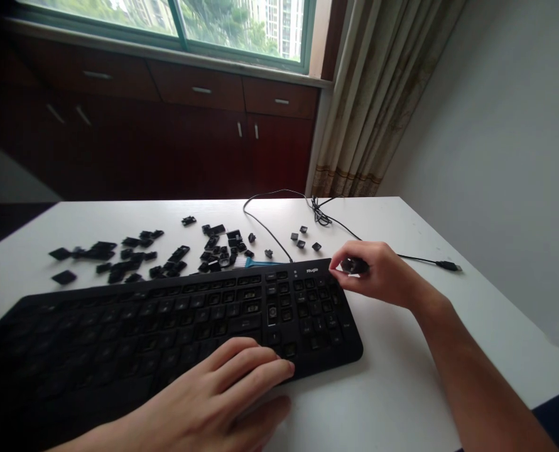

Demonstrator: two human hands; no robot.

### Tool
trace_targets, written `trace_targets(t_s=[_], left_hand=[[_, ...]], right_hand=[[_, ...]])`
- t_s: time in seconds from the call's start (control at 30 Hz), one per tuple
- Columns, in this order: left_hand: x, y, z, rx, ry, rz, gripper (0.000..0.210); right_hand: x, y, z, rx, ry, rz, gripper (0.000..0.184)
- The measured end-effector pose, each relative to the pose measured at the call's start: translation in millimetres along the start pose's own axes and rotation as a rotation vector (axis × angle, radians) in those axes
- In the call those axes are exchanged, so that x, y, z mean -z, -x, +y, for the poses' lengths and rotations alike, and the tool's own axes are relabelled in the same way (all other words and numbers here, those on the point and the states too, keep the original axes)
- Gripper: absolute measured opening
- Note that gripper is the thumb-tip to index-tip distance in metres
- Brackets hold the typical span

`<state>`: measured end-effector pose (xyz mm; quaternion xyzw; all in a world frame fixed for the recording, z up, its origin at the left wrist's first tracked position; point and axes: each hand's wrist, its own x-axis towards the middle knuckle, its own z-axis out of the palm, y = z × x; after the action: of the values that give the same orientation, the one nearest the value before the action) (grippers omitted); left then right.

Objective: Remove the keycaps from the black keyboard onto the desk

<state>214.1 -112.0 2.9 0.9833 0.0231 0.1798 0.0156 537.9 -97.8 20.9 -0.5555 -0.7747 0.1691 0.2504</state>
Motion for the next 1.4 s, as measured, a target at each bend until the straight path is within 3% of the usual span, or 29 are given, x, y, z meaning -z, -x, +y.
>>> trace_targets(t_s=[0.17, 0.3, 0.5, 0.93, 1.03, 1.2, 1.27, 1.4], left_hand=[[0.4, 0.5, 0.4, -0.004, 0.007, -0.008, 0.013], [-0.6, 1.4, 1.4, 0.006, 0.007, 0.01, 0.013], [-3.8, 1.0, 0.9, 0.005, 0.012, 0.018, 0.012], [-4.3, 0.7, 2.2, 0.021, 0.015, 0.028, 0.01], [-4.3, 0.0, 2.4, 0.021, 0.011, 0.02, 0.011], [-3.2, -0.4, 1.6, 0.012, 0.008, -0.001, 0.013], [-2.2, -1.0, 1.1, 0.009, -0.004, 0.004, 0.013], [-0.6, -1.1, 0.7, 0.011, -0.002, -0.009, 0.011]], right_hand=[[-3.3, -0.6, -1.1, -0.107, -0.187, 0.248, 0.026], [-9.6, -3.9, -1.9, -0.161, -0.257, 0.291, 0.024], [-17.5, -11.6, -0.2, -0.191, -0.359, 0.478, 0.037], [-23.0, -15.7, -2.4, -0.323, -0.518, 0.556, 0.036], [-24.1, -12.7, 0.9, -0.326, -0.395, 0.49, 0.034], [-24.4, -7.0, -1.6, -0.27, -0.054, 0.15, 0.05], [-25.6, -7.1, -2.6, -0.252, -0.015, 0.058, 0.054], [-27.5, -9.1, -2.6, -0.253, -0.014, -0.005, 0.051]])
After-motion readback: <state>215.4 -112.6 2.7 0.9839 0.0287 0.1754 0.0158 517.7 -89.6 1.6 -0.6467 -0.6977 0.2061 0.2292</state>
